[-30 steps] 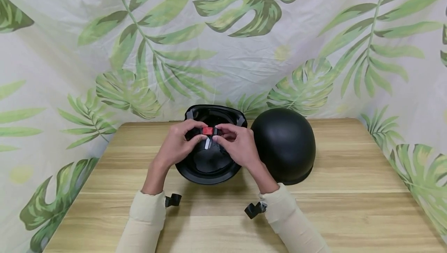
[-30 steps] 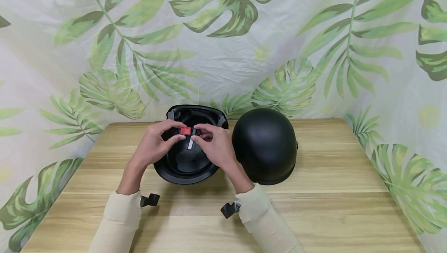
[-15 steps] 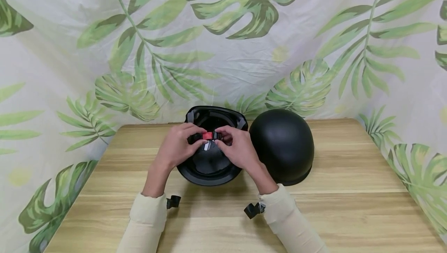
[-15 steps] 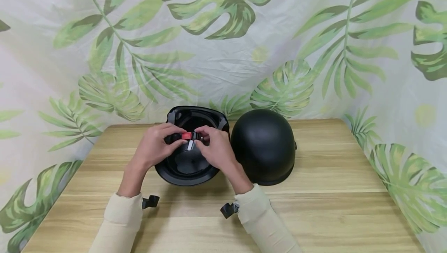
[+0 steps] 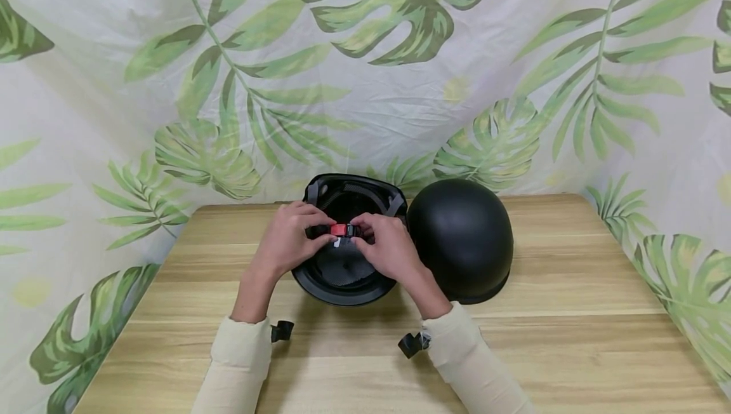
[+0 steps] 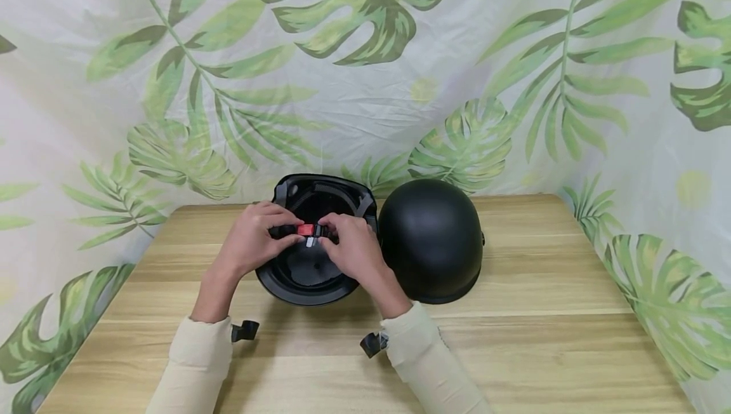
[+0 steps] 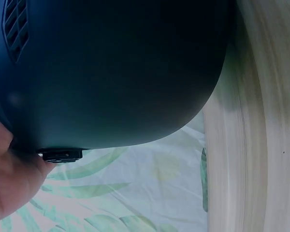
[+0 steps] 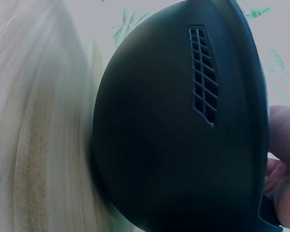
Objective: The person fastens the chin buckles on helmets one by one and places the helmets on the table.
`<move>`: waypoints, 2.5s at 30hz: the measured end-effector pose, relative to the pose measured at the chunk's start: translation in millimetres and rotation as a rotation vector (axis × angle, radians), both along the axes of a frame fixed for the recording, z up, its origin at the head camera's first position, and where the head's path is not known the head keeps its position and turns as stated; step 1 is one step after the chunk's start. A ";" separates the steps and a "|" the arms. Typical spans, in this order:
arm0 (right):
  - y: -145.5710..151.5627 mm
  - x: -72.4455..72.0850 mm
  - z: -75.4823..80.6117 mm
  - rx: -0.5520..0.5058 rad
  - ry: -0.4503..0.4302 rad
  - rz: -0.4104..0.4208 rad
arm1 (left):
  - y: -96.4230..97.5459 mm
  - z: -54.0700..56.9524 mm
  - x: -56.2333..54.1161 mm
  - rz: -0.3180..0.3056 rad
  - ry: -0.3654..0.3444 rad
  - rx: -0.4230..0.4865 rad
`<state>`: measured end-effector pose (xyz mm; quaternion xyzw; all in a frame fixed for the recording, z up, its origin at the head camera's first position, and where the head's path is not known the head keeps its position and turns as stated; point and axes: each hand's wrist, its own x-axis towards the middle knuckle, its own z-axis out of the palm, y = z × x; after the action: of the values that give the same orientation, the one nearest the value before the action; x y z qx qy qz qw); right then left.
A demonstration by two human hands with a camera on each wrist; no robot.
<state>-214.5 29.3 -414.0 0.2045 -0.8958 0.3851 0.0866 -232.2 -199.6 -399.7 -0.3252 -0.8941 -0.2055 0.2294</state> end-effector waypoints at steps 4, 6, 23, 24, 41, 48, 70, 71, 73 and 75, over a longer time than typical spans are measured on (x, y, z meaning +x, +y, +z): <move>-1.2 0.7 -0.8 0.037 0.009 -0.009 | -0.5 -0.2 0.2 0.013 -0.015 -0.023; -1.4 0.5 -1.6 0.047 0.013 -0.013 | -0.6 0.5 0.5 0.017 -0.022 -0.028; 36.6 4.0 25.2 -0.027 0.072 -0.062 | -35.1 -5.7 -6.4 0.080 -0.209 0.119; 40.2 4.4 27.2 -0.016 0.053 -0.068 | -38.4 -5.7 -6.9 0.089 -0.229 0.129; 66.9 17.8 29.8 0.066 -0.146 0.008 | -79.8 -1.6 -0.8 0.109 -0.622 0.225; 64.9 18.9 17.4 -0.119 -0.209 0.007 | -98.1 -8.4 -1.4 -0.063 -0.753 0.359; 35.0 -10.6 -21.1 -0.230 -0.207 -0.074 | -110.5 -4.5 2.5 0.120 -0.696 0.443; 34.3 -10.3 -21.6 -0.229 -0.213 -0.075 | -110.6 -3.8 3.0 0.118 -0.688 0.445; 32.4 -9.6 -23.3 -0.235 -0.225 -0.074 | -111.2 -2.6 4.1 0.104 -0.667 0.454; 30.2 -8.8 -25.9 -0.234 -0.235 -0.076 | -112.4 -2.1 5.3 0.074 -0.640 0.466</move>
<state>-223.3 59.5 -439.9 0.1127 -0.8559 0.5044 0.0187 -227.0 -312.1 -401.8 -0.1516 -0.8608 -0.4856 0.0141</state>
